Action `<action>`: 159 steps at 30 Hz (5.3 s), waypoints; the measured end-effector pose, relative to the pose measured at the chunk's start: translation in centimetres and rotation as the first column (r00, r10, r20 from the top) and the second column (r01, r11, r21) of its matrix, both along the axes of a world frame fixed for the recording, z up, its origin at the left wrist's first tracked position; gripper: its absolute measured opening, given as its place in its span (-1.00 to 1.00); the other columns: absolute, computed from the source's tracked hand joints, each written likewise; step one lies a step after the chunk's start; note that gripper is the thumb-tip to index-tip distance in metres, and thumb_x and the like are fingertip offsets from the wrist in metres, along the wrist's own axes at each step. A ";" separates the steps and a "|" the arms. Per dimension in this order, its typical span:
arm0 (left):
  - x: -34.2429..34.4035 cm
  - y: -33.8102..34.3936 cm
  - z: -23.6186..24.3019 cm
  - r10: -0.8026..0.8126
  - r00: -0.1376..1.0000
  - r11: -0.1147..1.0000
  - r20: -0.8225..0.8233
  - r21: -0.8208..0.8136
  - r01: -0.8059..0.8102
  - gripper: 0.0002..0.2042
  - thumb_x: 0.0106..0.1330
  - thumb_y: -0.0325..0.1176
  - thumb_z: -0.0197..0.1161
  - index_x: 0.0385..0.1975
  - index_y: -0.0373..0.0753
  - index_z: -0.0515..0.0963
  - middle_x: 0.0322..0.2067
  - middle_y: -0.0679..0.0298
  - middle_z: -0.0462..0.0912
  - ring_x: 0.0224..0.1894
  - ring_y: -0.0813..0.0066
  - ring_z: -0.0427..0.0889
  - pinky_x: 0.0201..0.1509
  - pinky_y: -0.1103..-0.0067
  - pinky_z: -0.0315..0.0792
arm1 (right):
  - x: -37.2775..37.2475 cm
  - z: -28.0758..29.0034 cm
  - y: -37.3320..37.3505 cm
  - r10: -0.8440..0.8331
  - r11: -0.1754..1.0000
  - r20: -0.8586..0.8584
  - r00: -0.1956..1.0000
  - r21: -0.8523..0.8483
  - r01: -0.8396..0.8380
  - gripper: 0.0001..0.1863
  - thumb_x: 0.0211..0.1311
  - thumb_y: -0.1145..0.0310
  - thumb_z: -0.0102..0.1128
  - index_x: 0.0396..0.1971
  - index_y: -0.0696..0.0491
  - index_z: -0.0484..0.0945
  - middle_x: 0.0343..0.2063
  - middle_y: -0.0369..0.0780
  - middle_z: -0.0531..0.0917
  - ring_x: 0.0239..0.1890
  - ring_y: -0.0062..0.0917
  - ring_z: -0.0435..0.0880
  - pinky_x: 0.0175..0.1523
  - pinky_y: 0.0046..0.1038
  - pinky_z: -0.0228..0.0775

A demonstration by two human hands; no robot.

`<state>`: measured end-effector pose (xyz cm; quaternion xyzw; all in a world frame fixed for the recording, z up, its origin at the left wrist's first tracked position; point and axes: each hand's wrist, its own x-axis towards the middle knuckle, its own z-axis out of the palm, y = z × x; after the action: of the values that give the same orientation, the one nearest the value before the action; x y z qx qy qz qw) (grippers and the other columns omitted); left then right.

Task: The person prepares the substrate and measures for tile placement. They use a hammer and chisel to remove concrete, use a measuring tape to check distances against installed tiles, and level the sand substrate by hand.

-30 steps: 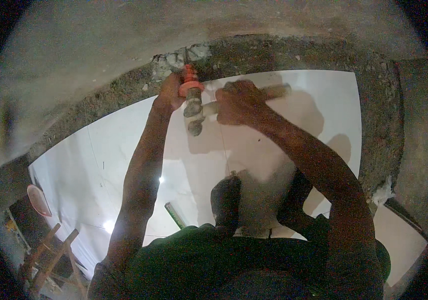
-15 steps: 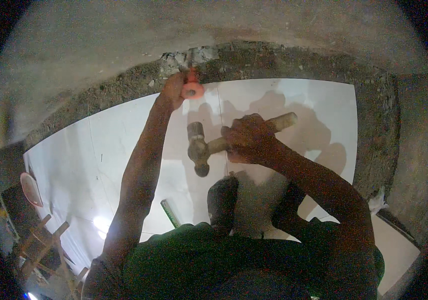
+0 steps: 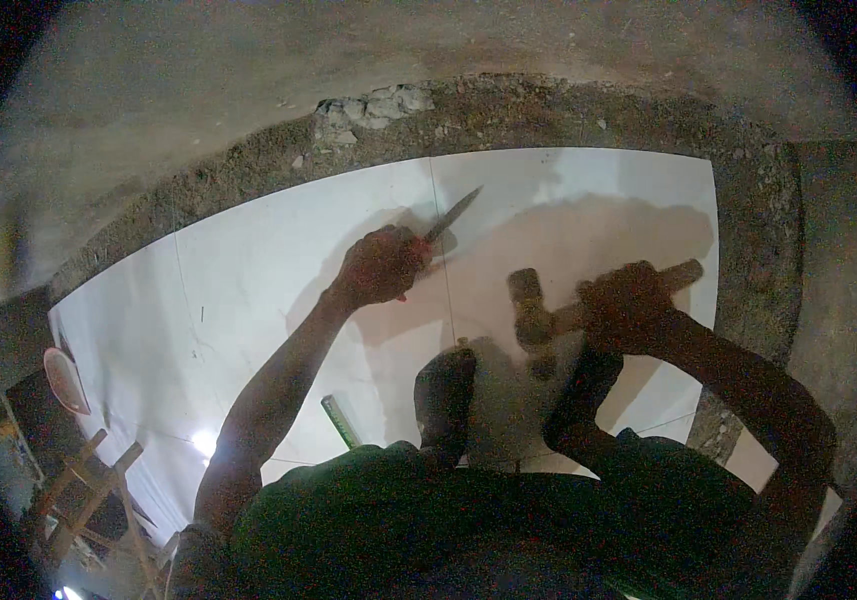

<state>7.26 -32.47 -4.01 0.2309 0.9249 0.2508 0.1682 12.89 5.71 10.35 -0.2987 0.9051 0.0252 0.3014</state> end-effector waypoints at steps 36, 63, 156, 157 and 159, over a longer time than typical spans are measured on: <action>-19.6 9.1 -4.5 0.766 0.568 0.543 -0.300 -0.170 -0.822 0.34 0.02 0.57 0.33 0.40 -0.66 0.02 0.36 -0.33 0.18 0.39 -0.28 0.20 0.47 -0.06 0.06 | 10.2 -4.8 3.4 -0.515 0.837 0.098 0.852 -0.158 0.524 -0.70 -0.09 0.14 0.40 -0.46 0.03 0.58 -0.62 -0.07 0.62 -0.48 -0.02 0.68 -0.27 0.00 0.46; -18.1 1.4 -9.6 0.836 0.542 0.416 0.087 0.545 -0.729 -0.46 0.21 -0.08 0.54 0.05 -0.34 0.61 0.09 0.11 0.69 0.04 0.15 0.66 0.16 0.17 0.49 | 11.6 -4.8 5.4 -0.504 0.854 0.153 0.850 -0.057 0.516 -0.51 0.03 -0.04 0.42 -0.10 -0.06 0.64 -0.36 -0.13 0.73 -0.24 -0.17 0.77 -0.16 -0.05 0.54; 4.3 10.9 36.9 -0.372 0.841 0.699 0.393 0.715 -0.024 -0.47 0.45 0.00 0.22 0.20 -0.31 0.55 0.18 -0.02 0.61 0.31 0.16 0.54 0.41 0.23 0.37 | 7.9 -4.3 1.1 -0.191 0.868 0.106 0.976 -0.447 0.218 -0.57 0.09 -0.01 0.40 -0.22 0.04 0.69 -0.48 -0.04 0.72 -0.38 -0.06 0.73 -0.23 -0.05 0.60; 4.8 10.6 36.7 -0.355 0.846 0.703 0.397 0.710 -0.038 -0.47 0.45 0.00 0.21 0.20 -0.31 0.56 0.17 -0.02 0.61 0.30 0.16 0.54 0.41 0.23 0.37 | 7.8 -4.4 1.1 -0.182 0.867 0.105 0.978 -0.452 0.210 -0.57 0.10 -0.01 0.40 -0.22 0.03 0.69 -0.48 -0.04 0.72 -0.39 -0.06 0.73 -0.23 -0.05 0.60; 5.6 10.1 36.7 -0.328 0.852 0.706 0.407 0.705 -0.065 -0.46 0.45 0.01 0.21 0.20 -0.32 0.56 0.16 -0.02 0.62 0.29 0.16 0.56 0.41 0.24 0.38 | 7.6 -4.7 0.9 -0.153 0.861 0.108 0.982 -0.474 0.186 -0.58 0.10 -0.02 0.40 -0.23 0.03 0.70 -0.50 -0.04 0.72 -0.41 -0.06 0.73 -0.24 -0.05 0.61</action>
<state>12.84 -22.38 32.69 0.2710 0.6638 0.6180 0.3224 20.49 6.63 5.66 -0.2842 0.8950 -0.2376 0.2487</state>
